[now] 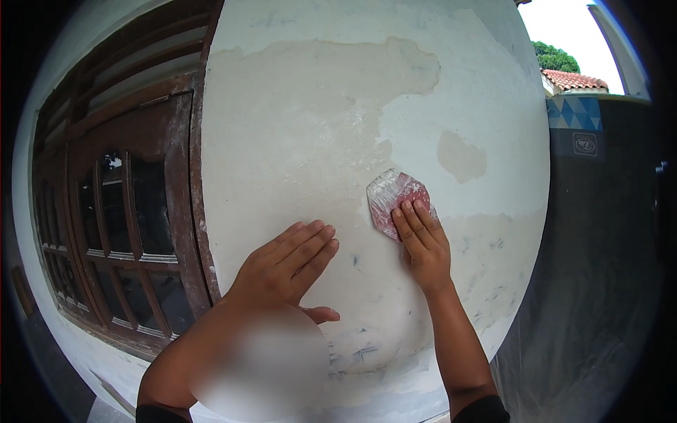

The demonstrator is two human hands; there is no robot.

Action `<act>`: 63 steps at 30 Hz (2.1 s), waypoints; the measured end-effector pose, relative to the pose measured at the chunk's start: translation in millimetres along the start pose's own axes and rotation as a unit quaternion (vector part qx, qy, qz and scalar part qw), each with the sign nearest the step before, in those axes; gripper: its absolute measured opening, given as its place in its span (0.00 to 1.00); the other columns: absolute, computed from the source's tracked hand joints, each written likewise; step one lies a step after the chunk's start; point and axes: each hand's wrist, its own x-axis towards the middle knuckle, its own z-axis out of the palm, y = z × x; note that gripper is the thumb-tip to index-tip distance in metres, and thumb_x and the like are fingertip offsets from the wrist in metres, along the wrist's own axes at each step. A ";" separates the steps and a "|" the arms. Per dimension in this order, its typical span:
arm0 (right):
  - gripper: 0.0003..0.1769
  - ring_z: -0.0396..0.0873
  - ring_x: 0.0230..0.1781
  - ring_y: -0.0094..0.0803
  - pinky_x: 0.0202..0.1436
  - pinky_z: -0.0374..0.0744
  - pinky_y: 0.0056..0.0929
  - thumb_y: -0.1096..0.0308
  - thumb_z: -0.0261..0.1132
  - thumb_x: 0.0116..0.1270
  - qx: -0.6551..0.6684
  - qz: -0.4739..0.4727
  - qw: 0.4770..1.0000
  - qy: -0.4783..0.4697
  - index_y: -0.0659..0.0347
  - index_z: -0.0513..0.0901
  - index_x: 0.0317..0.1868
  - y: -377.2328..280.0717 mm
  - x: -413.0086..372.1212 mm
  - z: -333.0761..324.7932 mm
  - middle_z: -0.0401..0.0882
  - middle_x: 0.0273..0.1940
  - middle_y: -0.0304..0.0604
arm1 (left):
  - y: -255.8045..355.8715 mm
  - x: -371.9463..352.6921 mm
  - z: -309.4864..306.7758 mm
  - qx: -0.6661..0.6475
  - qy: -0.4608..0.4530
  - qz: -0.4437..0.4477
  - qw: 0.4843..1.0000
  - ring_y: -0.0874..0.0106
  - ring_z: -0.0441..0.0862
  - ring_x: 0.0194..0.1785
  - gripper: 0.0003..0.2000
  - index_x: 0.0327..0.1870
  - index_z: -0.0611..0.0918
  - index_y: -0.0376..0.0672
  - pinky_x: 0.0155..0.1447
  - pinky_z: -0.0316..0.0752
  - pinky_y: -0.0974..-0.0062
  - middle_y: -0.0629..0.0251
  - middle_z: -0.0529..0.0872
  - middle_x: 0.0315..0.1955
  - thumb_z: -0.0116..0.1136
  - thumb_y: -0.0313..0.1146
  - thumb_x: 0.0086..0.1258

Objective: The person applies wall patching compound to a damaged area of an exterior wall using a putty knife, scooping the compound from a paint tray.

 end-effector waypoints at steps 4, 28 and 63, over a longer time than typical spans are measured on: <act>0.23 0.79 0.65 0.39 0.63 0.79 0.42 0.81 0.63 0.62 0.002 0.008 1.000 0.008 0.58 0.85 0.58 -7.2 -7.5 -6.0 0.84 0.60 0.43 | -0.3 -5.6 4.2 -0.008 -0.002 -0.007 1.000 0.54 0.77 0.67 0.43 0.60 0.79 0.32 0.71 0.73 0.55 0.50 0.81 0.61 0.56 0.71 0.64; 0.19 0.83 0.47 0.37 0.44 0.87 0.36 0.72 0.64 0.72 0.289 0.919 0.257 -0.075 0.66 0.75 0.62 -278.8 -354.2 -294.4 0.80 0.51 0.47 | 381.3 -277.0 93.8 -0.521 -0.097 -0.614 0.585 0.53 0.78 0.66 0.34 0.61 0.83 0.36 0.71 0.70 0.55 0.47 0.84 0.59 0.38 0.61 0.81; 0.11 0.79 0.23 0.28 0.27 0.79 0.33 0.67 0.65 0.71 0.076 0.793 0.373 -0.475 0.67 0.82 0.46 -95.9 -708.3 -509.8 0.81 0.27 0.44 | 772.5 -223.8 237.3 -0.491 -0.309 -0.807 0.106 0.55 0.73 0.71 0.44 0.68 0.72 0.26 0.76 0.63 0.60 0.42 0.77 0.64 0.27 0.66 0.80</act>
